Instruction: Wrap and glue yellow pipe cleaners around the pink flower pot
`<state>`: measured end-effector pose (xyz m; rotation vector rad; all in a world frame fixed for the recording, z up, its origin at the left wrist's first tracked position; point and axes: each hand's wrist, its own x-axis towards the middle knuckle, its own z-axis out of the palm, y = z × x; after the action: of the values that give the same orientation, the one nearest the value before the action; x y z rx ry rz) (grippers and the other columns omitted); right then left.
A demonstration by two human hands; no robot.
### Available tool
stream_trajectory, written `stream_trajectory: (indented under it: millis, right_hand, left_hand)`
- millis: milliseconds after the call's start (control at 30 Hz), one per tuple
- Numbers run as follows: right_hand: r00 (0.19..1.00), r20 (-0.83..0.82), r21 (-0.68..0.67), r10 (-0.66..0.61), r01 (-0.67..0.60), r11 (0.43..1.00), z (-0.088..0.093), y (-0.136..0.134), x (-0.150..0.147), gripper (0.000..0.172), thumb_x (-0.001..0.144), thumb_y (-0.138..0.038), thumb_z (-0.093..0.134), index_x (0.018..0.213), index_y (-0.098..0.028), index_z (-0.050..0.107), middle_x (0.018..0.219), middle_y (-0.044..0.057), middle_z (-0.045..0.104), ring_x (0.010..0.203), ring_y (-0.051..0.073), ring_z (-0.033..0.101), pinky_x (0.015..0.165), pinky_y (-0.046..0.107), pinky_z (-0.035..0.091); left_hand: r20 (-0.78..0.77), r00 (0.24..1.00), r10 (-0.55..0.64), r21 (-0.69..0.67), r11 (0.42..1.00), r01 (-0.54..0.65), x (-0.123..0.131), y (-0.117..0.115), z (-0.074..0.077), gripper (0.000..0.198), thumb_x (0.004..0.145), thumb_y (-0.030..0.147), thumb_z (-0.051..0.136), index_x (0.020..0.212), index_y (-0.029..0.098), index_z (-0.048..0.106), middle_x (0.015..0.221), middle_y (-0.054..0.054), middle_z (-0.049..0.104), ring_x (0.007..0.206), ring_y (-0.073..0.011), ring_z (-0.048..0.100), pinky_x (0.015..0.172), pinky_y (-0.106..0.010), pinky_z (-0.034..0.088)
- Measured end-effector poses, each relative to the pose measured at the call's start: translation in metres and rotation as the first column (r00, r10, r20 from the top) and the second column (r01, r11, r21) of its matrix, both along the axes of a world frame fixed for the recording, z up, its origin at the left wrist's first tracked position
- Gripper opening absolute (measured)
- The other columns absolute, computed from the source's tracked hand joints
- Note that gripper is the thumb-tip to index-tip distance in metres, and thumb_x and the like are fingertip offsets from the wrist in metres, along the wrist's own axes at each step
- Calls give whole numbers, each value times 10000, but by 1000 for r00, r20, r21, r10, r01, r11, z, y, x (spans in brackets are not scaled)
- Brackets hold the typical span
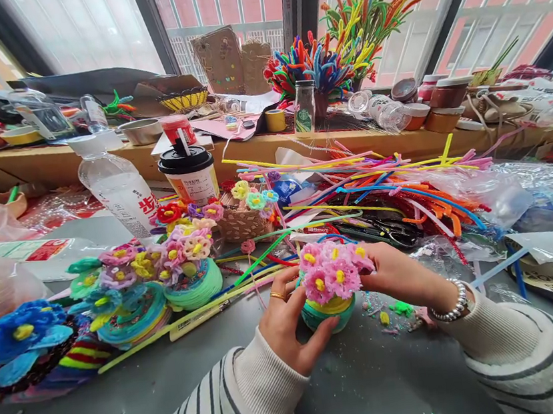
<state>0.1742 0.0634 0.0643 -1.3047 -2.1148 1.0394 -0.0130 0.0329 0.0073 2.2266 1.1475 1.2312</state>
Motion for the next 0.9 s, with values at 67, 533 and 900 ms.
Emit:
stream_trajectory:
  millis: [67,533,900]
  right_hand:
    - [1000,-4,10,1,-1,1000,-1,0,0,233,686,-354,523,810,-172,599,824,12,608,762,164,523,695,251,401]
    - [995,-100,-145,19,-34,989,-7,7,4,350,627,-413,575,860,-153,586,849,10,606,792,168,533,675,243,415]
    - [999,16,26,-52,52,998,-7,5,4,315,639,-442,544,740,-144,553,755,26,558,670,131,489,583,226,398]
  left_hand:
    - [-7,1000,-7,-12,1000,7,-1,0,-1,433,665,308,548,1079,229,448,1131,-102,413,935,-232,507,847,-411,408]
    - [-22,1000,-15,-91,996,13,-4,3,6,374,677,340,535,1031,222,502,1115,-87,409,931,-217,508,848,-372,411]
    - [1,999,-34,-80,996,34,-4,2,8,402,669,339,539,1052,229,490,1109,-86,419,931,-221,510,830,-366,422]
